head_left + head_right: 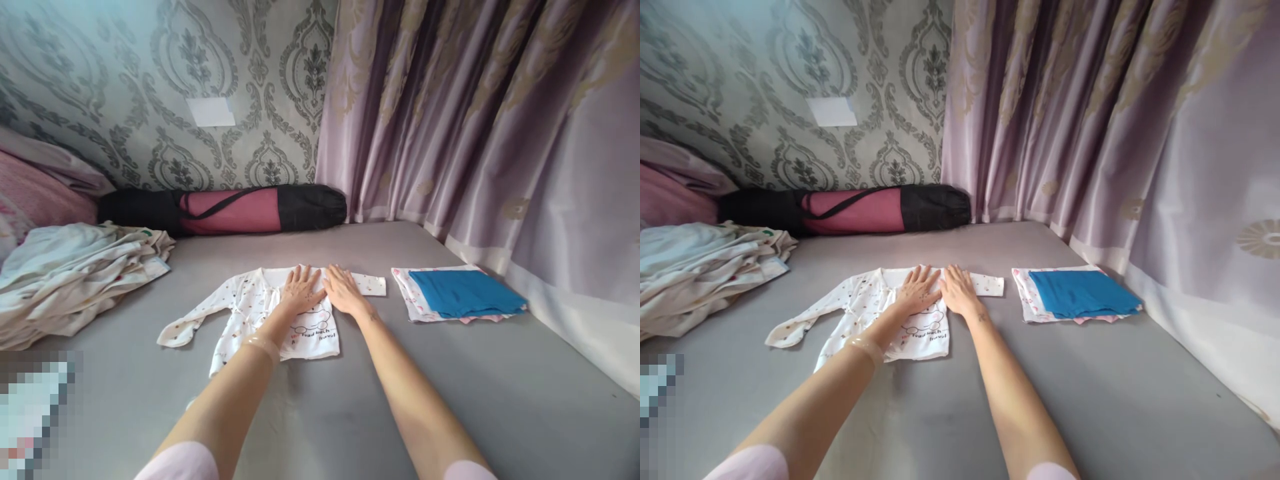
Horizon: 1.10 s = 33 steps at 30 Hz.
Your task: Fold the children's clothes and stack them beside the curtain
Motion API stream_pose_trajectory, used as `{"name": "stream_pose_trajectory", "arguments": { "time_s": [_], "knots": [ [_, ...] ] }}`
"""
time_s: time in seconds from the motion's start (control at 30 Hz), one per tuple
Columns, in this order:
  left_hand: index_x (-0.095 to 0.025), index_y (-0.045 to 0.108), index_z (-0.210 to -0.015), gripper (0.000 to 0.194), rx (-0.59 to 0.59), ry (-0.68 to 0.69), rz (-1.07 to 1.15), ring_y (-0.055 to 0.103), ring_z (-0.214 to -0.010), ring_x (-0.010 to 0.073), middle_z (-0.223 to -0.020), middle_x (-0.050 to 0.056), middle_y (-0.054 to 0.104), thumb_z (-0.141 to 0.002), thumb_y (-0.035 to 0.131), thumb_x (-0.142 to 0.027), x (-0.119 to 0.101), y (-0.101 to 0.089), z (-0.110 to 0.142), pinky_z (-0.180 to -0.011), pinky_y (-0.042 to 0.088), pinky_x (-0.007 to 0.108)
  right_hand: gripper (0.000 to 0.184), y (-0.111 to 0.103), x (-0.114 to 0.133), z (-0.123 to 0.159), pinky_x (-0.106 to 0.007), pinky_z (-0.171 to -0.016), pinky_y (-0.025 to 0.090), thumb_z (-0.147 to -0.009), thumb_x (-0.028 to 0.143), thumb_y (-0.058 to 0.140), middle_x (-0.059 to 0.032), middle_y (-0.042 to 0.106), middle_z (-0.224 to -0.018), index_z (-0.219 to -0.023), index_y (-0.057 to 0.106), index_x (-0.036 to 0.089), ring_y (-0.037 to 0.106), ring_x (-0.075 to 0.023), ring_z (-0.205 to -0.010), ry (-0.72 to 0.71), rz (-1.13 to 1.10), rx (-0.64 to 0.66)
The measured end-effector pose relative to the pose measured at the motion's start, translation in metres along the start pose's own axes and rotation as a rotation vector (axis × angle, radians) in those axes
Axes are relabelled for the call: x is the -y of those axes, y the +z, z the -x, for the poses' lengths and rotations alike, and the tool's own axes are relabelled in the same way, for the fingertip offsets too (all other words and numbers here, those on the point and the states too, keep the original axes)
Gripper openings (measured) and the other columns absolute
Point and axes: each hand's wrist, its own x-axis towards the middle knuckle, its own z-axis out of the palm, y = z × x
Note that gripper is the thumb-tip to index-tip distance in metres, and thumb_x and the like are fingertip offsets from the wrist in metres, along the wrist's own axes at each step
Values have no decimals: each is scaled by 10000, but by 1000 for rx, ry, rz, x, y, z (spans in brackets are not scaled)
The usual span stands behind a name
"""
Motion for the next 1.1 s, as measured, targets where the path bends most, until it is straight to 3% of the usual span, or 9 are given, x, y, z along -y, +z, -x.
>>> {"name": "stream_pose_trajectory", "arguments": {
  "time_s": [0.13,0.33,0.53,0.73,0.9,1.0,1.1],
  "knots": [
    [-264,311,-1498,676,16,-11,-9,175,-1452,356,-1583,77,253,-905,367,-584,-1,-2,0,-1156,169,493,692,10,9,1,-384,-1182,23,-989,498,100,-111,125,-1605,-1531,172,74,60,-208,-1478,33,-69,145],
    [-241,317,-1497,780,13,-4,-13,169,-1450,369,-1583,99,246,-879,264,-714,-2,-2,0,-1157,156,495,724,4,-10,6,-440,-1179,-1,-983,515,113,-138,103,-1603,-1525,166,38,28,-238,-1479,222,20,121],
    [-264,283,-1509,818,24,-23,-51,164,-1454,355,-1590,82,232,-861,211,-757,-2,1,-2,-1160,152,482,634,-8,-32,8,-481,-1168,16,-998,469,137,-111,95,-1612,-1538,181,138,31,-246,-1478,441,96,105],
    [-259,284,-1509,802,30,-16,-59,166,-1453,357,-1587,82,239,-872,207,-740,-3,-2,-1,-1158,153,477,526,-22,-49,11,-362,-1132,209,-1008,330,181,-141,377,-1512,-1417,436,120,310,-223,-1398,418,60,-45],
    [-248,304,-1500,778,-2,5,-39,181,-1447,366,-1577,97,262,-884,237,-718,-1,0,0,-1153,164,488,462,-25,-67,14,-308,-1107,253,-968,208,308,-148,427,-1476,-1389,464,97,348,-224,-1378,469,80,-171],
    [-232,324,-1487,702,-23,9,6,178,-1450,354,-1574,105,268,-922,261,-643,0,2,-1,-1157,158,491,434,-36,-79,16,-285,-972,396,-958,219,313,-146,569,-1334,-1322,535,135,518,-231,-1243,635,6,-227],
    [-157,338,-1468,602,-58,-52,101,212,-1451,294,-1558,147,287,-977,247,-493,4,2,-4,-1164,182,435,370,-48,-91,19,-299,-823,461,-933,284,389,-157,666,-1161,-1175,640,158,617,-271,-1105,795,-34,-152]
  ]
}}
